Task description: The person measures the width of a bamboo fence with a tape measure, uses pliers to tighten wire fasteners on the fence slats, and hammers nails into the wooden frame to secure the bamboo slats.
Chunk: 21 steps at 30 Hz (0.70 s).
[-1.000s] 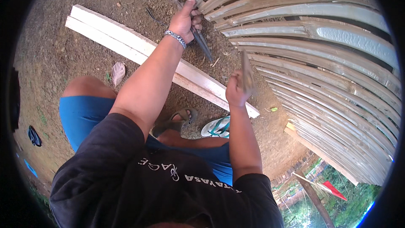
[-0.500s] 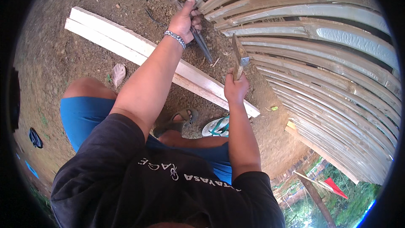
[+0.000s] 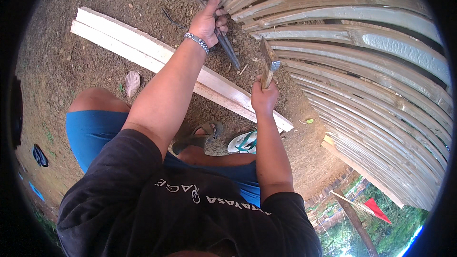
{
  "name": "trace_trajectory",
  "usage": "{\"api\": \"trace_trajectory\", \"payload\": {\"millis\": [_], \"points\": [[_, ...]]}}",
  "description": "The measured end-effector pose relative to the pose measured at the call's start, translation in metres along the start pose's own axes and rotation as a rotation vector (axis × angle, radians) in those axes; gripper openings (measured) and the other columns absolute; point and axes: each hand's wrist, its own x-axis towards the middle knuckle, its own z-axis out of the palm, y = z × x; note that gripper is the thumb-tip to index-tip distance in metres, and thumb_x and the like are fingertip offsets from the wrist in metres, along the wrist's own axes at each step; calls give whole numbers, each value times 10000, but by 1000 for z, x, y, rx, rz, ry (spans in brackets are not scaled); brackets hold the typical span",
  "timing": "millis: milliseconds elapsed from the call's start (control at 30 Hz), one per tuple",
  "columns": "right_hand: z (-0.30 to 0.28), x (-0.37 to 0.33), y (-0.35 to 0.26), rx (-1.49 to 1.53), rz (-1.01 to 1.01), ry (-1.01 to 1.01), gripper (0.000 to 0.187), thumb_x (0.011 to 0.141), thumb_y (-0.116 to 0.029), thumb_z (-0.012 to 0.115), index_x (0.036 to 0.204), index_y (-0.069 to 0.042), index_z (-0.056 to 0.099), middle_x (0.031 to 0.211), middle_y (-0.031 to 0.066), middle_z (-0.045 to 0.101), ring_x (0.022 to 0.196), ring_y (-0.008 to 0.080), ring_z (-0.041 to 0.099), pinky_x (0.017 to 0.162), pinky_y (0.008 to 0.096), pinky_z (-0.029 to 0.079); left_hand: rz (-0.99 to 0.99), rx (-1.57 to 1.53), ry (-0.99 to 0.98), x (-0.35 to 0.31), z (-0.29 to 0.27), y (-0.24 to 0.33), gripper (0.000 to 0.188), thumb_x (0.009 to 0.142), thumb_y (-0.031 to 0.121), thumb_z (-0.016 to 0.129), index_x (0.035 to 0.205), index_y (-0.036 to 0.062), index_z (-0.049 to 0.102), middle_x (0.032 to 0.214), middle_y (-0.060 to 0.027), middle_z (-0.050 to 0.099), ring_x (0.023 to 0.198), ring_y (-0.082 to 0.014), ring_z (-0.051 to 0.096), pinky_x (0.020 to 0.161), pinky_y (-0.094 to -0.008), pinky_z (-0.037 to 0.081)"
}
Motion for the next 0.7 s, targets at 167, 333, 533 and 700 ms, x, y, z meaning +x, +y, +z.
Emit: {"api": "trace_trajectory", "payload": {"millis": [167, 333, 533, 700], "points": [[-1, -1, -5, -20, -94, 18, 184, 864, -148, 642, 993, -29, 699, 872, 110, 725, 836, 206, 701, 779, 348, 536, 0, 6, 7, 0, -1, 0, 632, 756, 602, 823, 985, 42, 643, 872, -42, 530, 556, -86, 405, 508, -267, 373], [-4, 5, 9, -67, -119, 9, 214, 858, -163, 639, 1016, -36, 707, 887, 140, 730, 850, 259, 713, 802, 369, 539, -6, 19, 11, -1, 0, 1, 644, 752, 606, 824, 1000, 41, 636, 873, -45, 530, 557, -89, 404, 509, -269, 372], [-4, 9, 6, -103, -123, -16, 226, 855, -173, 629, 1027, -50, 710, 909, 163, 729, 860, 301, 715, 817, 386, 540, -4, 2, 29, -3, 3, 3, 616, 760, 584, 829, 977, 46, 622, 876, -51, 531, 553, -93, 410, 498, -270, 375], [-10, 15, 12, -84, -83, -76, 212, 854, -177, 634, 1003, -45, 706, 884, 166, 725, 857, 301, 715, 811, 391, 543, -19, -14, 26, -4, 2, 2, 571, 774, 579, 821, 911, 74, 592, 769, -9, 498, 540, -94, 410, 494, -269, 376]]}}
